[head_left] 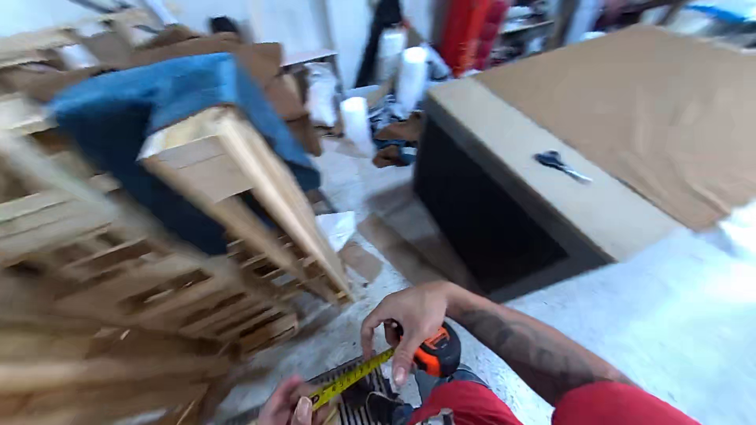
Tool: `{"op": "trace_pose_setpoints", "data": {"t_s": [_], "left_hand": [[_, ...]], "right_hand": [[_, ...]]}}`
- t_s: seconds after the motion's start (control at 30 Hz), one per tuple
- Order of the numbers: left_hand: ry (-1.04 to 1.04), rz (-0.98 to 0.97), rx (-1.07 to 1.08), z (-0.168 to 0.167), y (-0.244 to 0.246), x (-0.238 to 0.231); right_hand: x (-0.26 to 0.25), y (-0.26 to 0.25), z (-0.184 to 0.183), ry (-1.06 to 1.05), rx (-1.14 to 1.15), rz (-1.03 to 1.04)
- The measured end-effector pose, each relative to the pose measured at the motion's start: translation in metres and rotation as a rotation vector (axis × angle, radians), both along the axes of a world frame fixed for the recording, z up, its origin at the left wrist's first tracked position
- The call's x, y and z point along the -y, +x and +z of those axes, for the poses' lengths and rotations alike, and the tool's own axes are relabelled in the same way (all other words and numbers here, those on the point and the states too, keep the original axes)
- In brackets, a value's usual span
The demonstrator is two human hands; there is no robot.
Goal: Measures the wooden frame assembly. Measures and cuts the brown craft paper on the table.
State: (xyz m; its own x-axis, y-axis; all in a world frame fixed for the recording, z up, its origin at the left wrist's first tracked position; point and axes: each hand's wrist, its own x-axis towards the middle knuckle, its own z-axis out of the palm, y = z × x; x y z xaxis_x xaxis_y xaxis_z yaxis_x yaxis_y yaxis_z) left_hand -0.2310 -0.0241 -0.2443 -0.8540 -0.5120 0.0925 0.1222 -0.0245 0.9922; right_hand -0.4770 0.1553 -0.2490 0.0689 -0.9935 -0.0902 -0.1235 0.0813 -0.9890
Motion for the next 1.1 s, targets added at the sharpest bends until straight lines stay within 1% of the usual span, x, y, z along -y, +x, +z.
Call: {"op": "trace_pose_setpoints", "data": {"t_s": [0.07, 0.1, 0.13, 0.2, 0.23, 0.27, 0.3, 0.33, 0.4, 0.43, 0.47, 0.5, 0.53, 0.57, 0.6, 0.63, 0.7, 0.77, 0.83, 0.9, 0.97, 1.03, 1.07, 1.1], "left_hand": [[0.309, -0.277, 0.008, -0.03, -0.055, -0.043], [0.426, -0.394, 0.036, -0.042, -0.077, -0.067], [0.496, -0.487, 0.089, -0.052, -0.095, -0.093], [0.523, -0.657, 0.208, -0.069, -0.13, -0.147], [0.544, -0.726, 0.271, -0.078, -0.147, -0.174], [0.591, -0.751, 0.345, -0.084, -0.165, -0.202], [0.683, -0.746, 0.425, -0.092, -0.184, -0.232], [0.825, -0.796, 0.463, -0.102, -0.205, -0.259], [1.166, -0.972, 0.432, -0.121, -0.247, -0.313], [1.191, -0.988, 0.496, -0.114, -0.269, -0.343], [1.172, -1.012, 0.601, -0.101, -0.289, -0.373], [1.082, -1.032, 0.695, -0.083, -0.306, -0.404], [0.944, -1.072, 0.758, -0.063, -0.32, -0.436], [0.768, -1.142, 0.759, -0.048, -0.332, -0.465], [0.615, -1.217, 0.72, -0.044, -0.345, -0.488], [0.45, -1.258, 0.654, -0.047, -0.357, -0.506], [0.054, -1.236, 0.482, -0.064, -0.378, -0.532], [-0.27, -1.312, 0.325, -0.088, -0.412, -0.547], [-0.454, -1.38, 0.236, -0.106, -0.451, -0.564], [-0.577, -1.475, 0.22, -0.116, -0.492, -0.578], [-0.696, -1.604, 0.207, -0.118, -0.539, -0.595], [-0.837, -1.739, 0.2, -0.114, -0.594, -0.613], [-0.939, -1.782, 0.179, -0.11, -0.628, -0.621], [-1.056, -1.796, 0.144, -0.106, -0.668, -0.627]], "right_hand": [[-0.061, -0.008, -0.004, 0.037, -0.036, -0.271], [-0.089, -0.011, -0.004, 0.069, -0.057, -0.408], [-0.115, -0.012, -0.004, 0.108, -0.068, -0.547], [-0.159, -0.014, -0.006, 0.214, -0.083, -0.794], [-0.179, -0.017, -0.009, 0.272, -0.095, -0.89], [-0.2, -0.021, -0.011, 0.32, -0.107, -0.966], [-0.223, -0.026, -0.012, 0.359, -0.13, -1.031], [-0.248, -0.032, -0.013, 0.403, -0.169, -1.097], [-0.303, -0.045, -0.015, 0.522, -0.317, -1.221], [-0.334, -0.052, -0.012, 0.582, -0.379, -1.271], [-0.366, -0.059, -0.008, 0.647, -0.412, -1.31], [-0.398, -0.065, -0.004, 0.707, -0.409, -1.329], [-0.43, -0.07, -0.002, 0.736, -0.389, -1.339], [-0.46, -0.075, -0.003, 0.729, -0.357, -1.35], [-0.487, -0.08, -0.009, 0.68, -0.312, -1.382], [-0.509, -0.085, -0.019, 0.601, -0.261, -1.439], [-0.537, -0.095, -0.042, 0.44, -0.09, -1.599], [-0.557, -0.108, -0.06, 0.408, 0.107, -1.745], [-0.567, -0.123, -0.077, 0.413, 0.218, -1.911], [-0.57, -0.139, -0.094, 0.35, 0.274, -2.021], [-0.577, -0.16, -0.109, 0.205, 0.36, -2.044], [-0.585, -0.185, -0.117, 0.031, 0.52, -2.068], [-0.591, -0.198, -0.117, -0.04, 0.587, -2.131], [-0.601, -0.21, -0.114, -0.099, 0.634, -2.244]]}}
